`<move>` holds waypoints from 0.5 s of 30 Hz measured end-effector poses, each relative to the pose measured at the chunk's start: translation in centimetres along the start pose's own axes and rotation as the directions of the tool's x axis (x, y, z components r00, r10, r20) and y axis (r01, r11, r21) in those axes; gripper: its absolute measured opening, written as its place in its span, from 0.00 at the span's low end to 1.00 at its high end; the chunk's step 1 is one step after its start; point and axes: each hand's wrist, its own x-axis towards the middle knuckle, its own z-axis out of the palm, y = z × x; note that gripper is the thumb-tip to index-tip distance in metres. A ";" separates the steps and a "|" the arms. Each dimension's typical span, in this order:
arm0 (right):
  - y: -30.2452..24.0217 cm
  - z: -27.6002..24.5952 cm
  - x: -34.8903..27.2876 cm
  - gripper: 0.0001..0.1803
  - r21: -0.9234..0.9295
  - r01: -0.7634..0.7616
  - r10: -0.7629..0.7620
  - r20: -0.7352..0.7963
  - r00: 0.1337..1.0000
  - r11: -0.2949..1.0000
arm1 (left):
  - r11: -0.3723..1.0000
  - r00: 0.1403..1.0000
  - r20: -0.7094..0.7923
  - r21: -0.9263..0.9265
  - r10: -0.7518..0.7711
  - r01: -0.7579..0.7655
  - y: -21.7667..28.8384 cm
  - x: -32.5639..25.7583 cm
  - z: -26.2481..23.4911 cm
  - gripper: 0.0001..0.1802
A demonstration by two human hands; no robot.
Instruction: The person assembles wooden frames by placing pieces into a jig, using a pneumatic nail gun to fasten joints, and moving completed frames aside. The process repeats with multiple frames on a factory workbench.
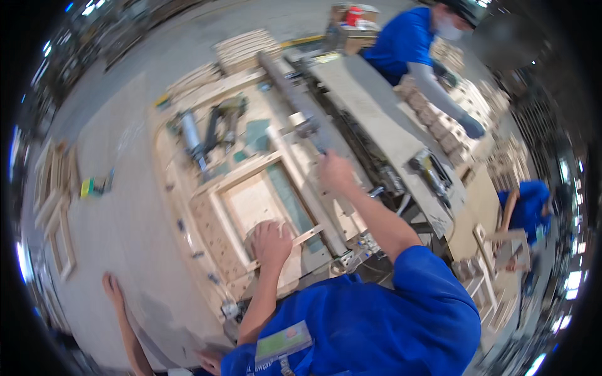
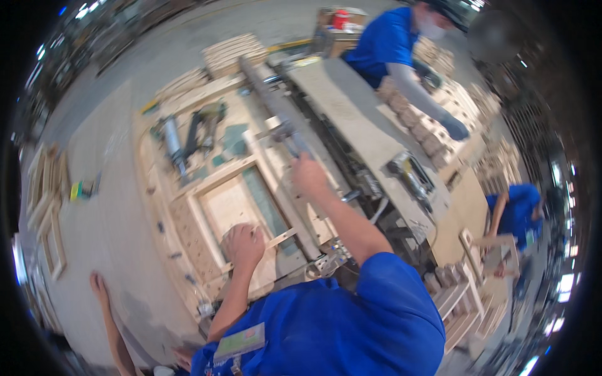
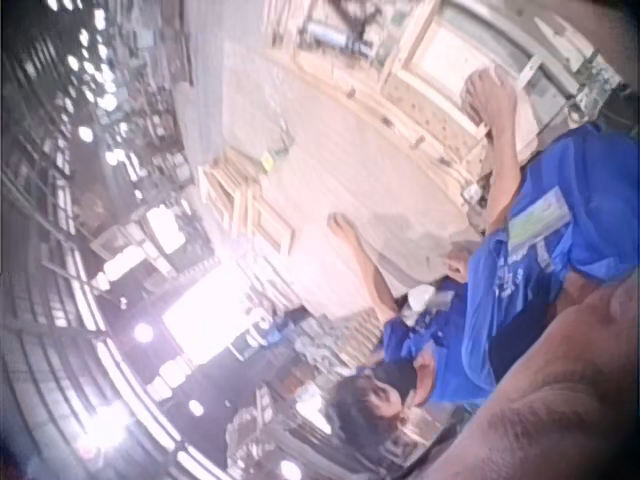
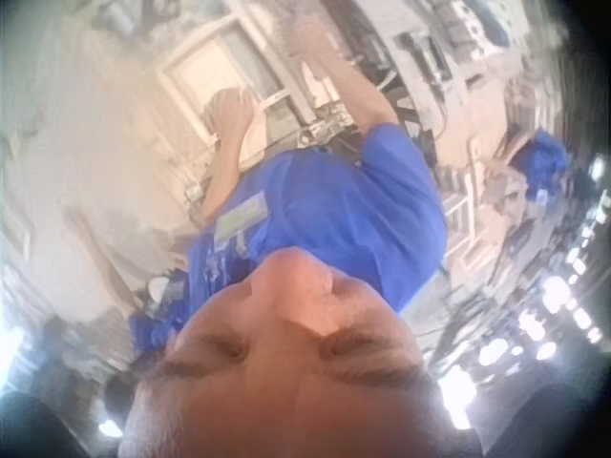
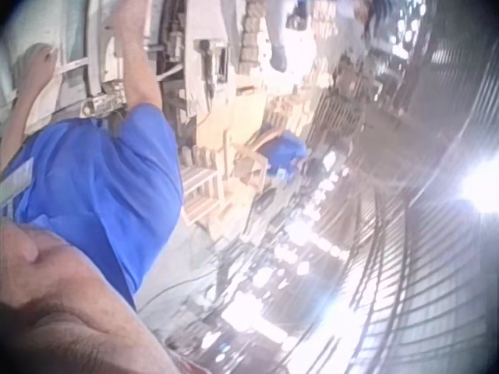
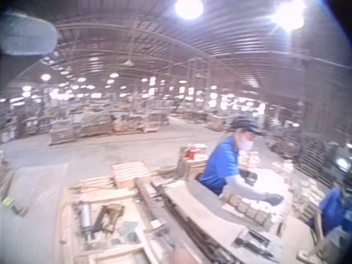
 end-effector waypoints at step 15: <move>22.9 -16.0 -3.3 0.42 -0.349 -0.350 0.233 -0.335 0.913 0.869 | 0.999 0.999 0.025 -0.046 0.029 -0.028 0.1 -0.6 0.5 0.10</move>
